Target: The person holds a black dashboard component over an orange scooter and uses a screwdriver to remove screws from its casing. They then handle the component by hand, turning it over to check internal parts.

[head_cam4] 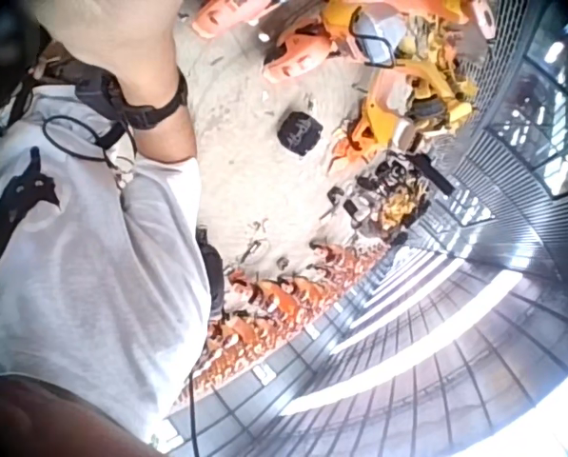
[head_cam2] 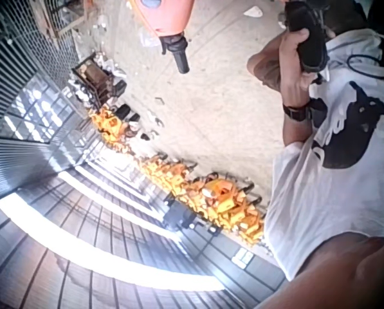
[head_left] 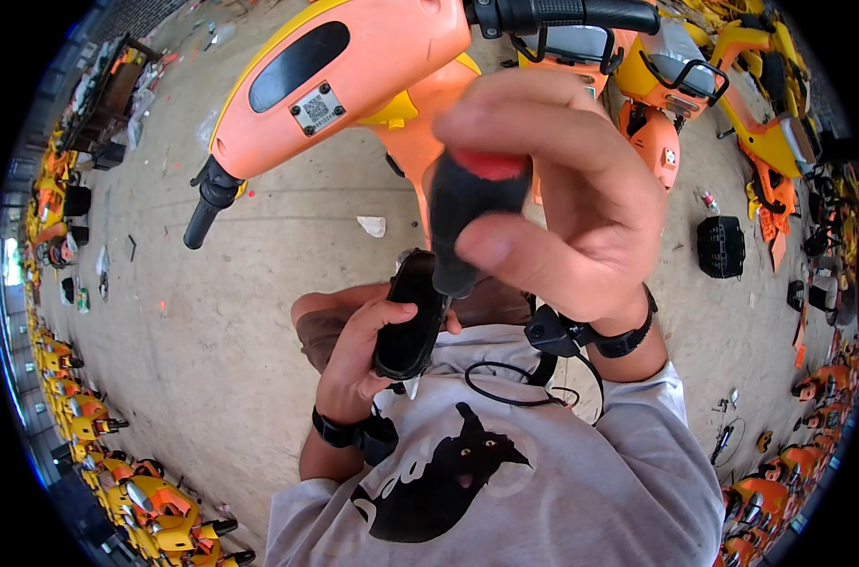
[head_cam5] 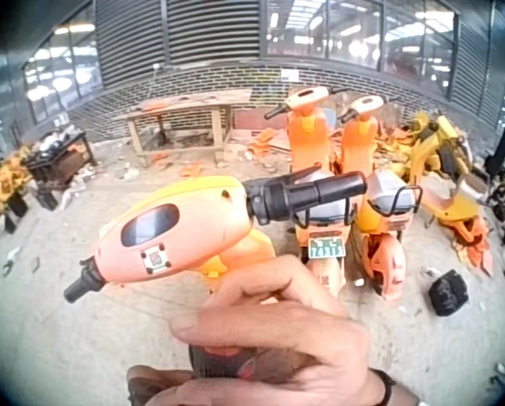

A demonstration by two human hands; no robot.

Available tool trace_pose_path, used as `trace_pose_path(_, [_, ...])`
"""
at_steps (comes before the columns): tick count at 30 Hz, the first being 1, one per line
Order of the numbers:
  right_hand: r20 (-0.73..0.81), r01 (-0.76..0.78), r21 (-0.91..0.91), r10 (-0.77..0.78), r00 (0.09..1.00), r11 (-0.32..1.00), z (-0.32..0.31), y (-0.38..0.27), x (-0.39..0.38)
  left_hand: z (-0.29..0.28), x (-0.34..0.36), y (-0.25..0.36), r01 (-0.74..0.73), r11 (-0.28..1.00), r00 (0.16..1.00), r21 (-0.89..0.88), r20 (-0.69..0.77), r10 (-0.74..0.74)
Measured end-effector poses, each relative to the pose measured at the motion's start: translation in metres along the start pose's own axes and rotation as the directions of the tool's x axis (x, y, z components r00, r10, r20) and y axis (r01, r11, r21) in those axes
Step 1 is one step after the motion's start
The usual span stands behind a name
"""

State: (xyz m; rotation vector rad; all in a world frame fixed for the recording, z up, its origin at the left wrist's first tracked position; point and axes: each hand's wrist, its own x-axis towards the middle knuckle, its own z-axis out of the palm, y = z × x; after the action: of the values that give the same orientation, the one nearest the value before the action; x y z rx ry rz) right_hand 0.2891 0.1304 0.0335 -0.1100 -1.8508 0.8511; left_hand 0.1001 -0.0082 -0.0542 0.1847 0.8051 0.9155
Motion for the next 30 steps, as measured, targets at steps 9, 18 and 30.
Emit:
trace_pose_path(9, [-0.033,-0.016,0.067,0.018,0.999,0.998,0.002,-0.002,-0.003,0.003,-0.002,0.002,0.002,0.998,1.000,0.059,0.002,-0.002])
trace_pose_path(18, [-0.015,0.012,0.203,-0.009,1.000,0.979,0.005,0.001,-0.003,-0.001,0.002,-0.004,-0.025,0.999,0.999,0.027,-0.019,0.026])
trace_pose_path(30, [0.002,0.002,0.125,-0.002,1.000,0.992,0.011,0.006,-0.010,0.024,-0.002,0.000,-0.124,0.991,0.968,0.044,-0.215,0.130])
